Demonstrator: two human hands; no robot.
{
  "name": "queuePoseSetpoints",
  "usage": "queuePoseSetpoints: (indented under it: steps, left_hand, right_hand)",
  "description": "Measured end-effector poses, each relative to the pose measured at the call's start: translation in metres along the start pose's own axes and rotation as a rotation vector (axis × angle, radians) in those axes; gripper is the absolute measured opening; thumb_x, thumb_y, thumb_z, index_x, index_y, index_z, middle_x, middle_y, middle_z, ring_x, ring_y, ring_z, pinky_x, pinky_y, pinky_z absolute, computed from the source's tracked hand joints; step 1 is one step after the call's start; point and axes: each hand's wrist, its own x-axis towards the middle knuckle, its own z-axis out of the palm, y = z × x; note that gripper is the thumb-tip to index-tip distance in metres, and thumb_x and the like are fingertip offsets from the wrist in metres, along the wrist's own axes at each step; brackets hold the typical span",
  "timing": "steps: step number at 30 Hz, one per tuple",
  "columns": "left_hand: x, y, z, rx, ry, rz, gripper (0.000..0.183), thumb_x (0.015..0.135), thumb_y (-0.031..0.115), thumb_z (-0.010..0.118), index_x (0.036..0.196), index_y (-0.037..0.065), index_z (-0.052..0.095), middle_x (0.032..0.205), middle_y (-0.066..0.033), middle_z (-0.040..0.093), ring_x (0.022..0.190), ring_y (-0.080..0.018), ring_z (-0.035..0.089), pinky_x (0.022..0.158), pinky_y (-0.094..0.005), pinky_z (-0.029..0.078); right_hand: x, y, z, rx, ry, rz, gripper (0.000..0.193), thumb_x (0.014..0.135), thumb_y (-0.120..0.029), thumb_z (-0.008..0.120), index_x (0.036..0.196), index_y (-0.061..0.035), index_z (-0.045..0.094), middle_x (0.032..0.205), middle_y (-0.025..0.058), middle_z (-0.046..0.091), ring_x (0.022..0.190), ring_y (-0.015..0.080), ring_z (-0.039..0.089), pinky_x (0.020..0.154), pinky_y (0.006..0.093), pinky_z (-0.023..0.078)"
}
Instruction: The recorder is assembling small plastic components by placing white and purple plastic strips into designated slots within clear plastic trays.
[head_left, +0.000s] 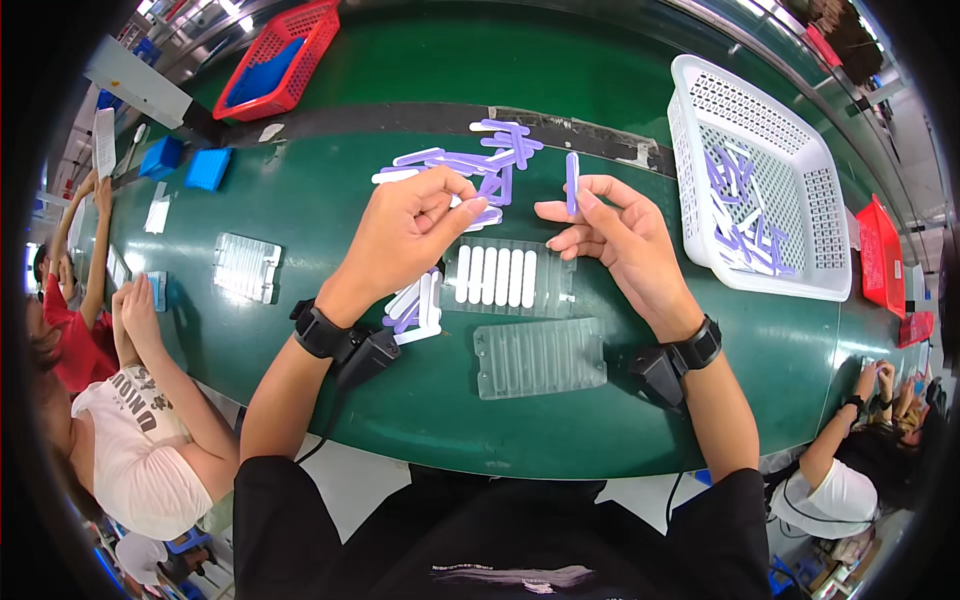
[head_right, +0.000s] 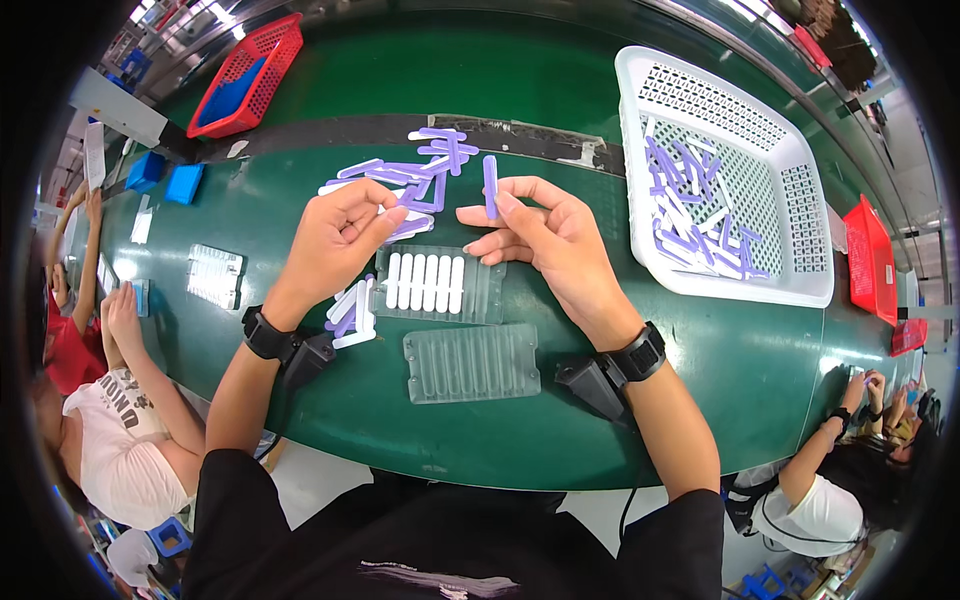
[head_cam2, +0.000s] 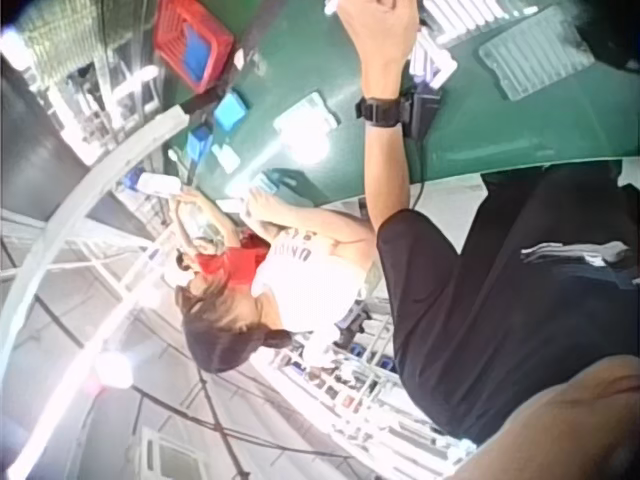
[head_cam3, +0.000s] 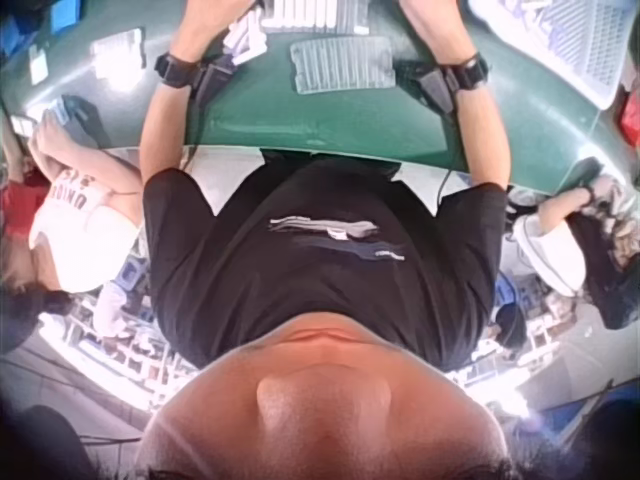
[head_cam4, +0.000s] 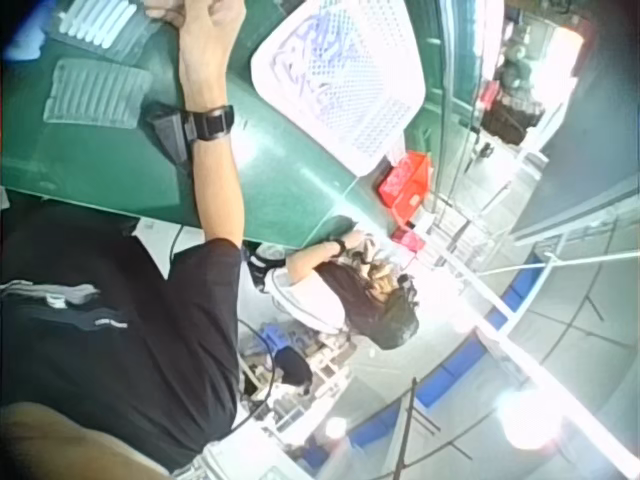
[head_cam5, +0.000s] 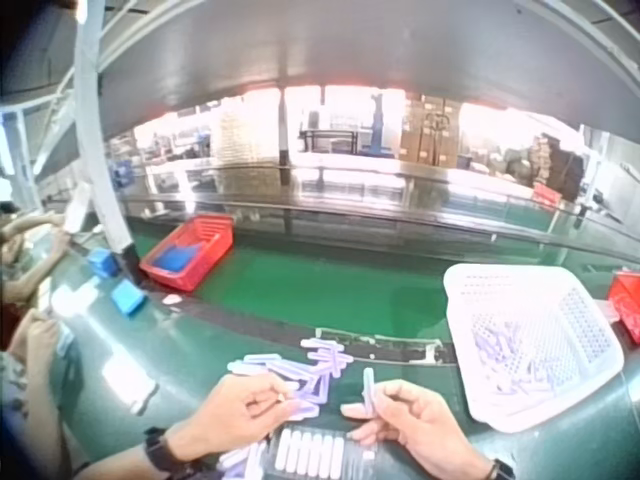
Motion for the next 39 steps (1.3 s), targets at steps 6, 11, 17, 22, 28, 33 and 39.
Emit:
queuePoseSetpoints:
  steps: [6, 11, 17, 22, 28, 33, 39]
  left_hand:
    - [0.003, -0.008, -0.001, 0.021, -0.001, -0.009, 0.013, 0.101, 0.014, 0.071, 0.098, 0.002, 0.067, 0.062, 0.0108, 0.036, 0.058, -0.0003, 0.026, 0.053, -0.0255, 0.019]
    - [0.003, -0.008, -0.001, -0.047, -0.016, -0.046, 0.013, 0.101, 0.015, 0.072, 0.097, 0.003, 0.068, 0.06, 0.0114, 0.035, 0.057, 0.0001, 0.026, 0.053, -0.0259, 0.02]
    - [0.002, -0.008, -0.003, -0.049, -0.045, -0.058, 0.015, 0.104, 0.016, 0.068, 0.097, 0.003, 0.066, 0.06, 0.0115, 0.035, 0.057, -0.0004, 0.026, 0.053, -0.0262, 0.02]
    - [0.001, -0.005, -0.005, -0.054, -0.095, -0.094, 0.015, 0.106, 0.016, 0.064, 0.1, 0.003, 0.063, 0.065, 0.0088, 0.042, 0.06, -0.0014, 0.033, 0.054, -0.0253, 0.025]
    - [0.009, 0.003, -0.011, -0.101, -0.133, -0.168, 0.016, 0.107, 0.015, 0.063, 0.105, -0.001, 0.067, 0.081, 0.0019, 0.062, 0.072, -0.0036, 0.056, 0.064, -0.0212, 0.047]
    - [0.014, 0.019, -0.008, -0.055, -0.182, -0.167, 0.018, 0.103, 0.013, 0.067, 0.102, -0.003, 0.074, 0.084, -0.0006, 0.065, 0.07, -0.0044, 0.056, 0.063, -0.0224, 0.046]
    - [0.014, 0.047, 0.032, -0.009, -0.279, -0.068, 0.015, 0.096, 0.014, 0.074, 0.101, 0.0, 0.072, 0.07, -0.0006, 0.063, 0.06, -0.0049, 0.053, 0.055, -0.0263, 0.039]
  right_hand:
    - [0.0, 0.002, 0.0, -0.019, -0.011, -0.013, 0.027, 0.111, -0.022, 0.057, 0.127, 0.0, 0.06, 0.121, 0.0209, 0.075, 0.09, 0.0179, 0.076, 0.082, 0.0288, 0.061]
    - [0.0, 0.007, 0.0, -0.065, 0.015, -0.054, 0.024, 0.11, -0.023, 0.058, 0.121, -0.0019, 0.063, 0.105, 0.0146, 0.077, 0.073, 0.0089, 0.065, 0.073, 0.0238, 0.055]
    - [-0.005, 0.006, -0.001, -0.359, 0.065, -0.114, 0.02, 0.108, -0.02, 0.061, 0.115, -0.0014, 0.067, 0.091, 0.0068, 0.073, 0.071, 0.0063, 0.062, 0.068, 0.0214, 0.051]
    - [-0.011, 0.009, 0.003, -0.351, 0.145, -0.199, 0.021, 0.105, -0.021, 0.068, 0.11, -0.0005, 0.071, 0.088, 0.0022, 0.073, 0.07, 0.0055, 0.064, 0.066, 0.0197, 0.051]
    - [-0.016, 0.009, -0.003, -0.547, 0.121, -0.167, 0.012, 0.097, -0.013, 0.077, 0.1, -0.002, 0.074, 0.089, -0.0002, 0.072, 0.069, 0.003, 0.062, 0.063, 0.0204, 0.05]
    - [-0.022, 0.005, 0.005, -0.863, 0.062, -0.325, 0.009, 0.092, -0.01, 0.08, 0.095, -0.0029, 0.075, 0.085, 0.0, 0.067, 0.063, 0.0052, 0.058, 0.059, 0.0234, 0.048]
    - [-0.033, 0.005, -0.004, -0.946, -0.001, -0.524, 0.015, 0.089, -0.012, 0.082, 0.101, -0.0043, 0.078, 0.088, 0.0026, 0.064, 0.064, 0.0116, 0.057, 0.061, 0.0267, 0.05]
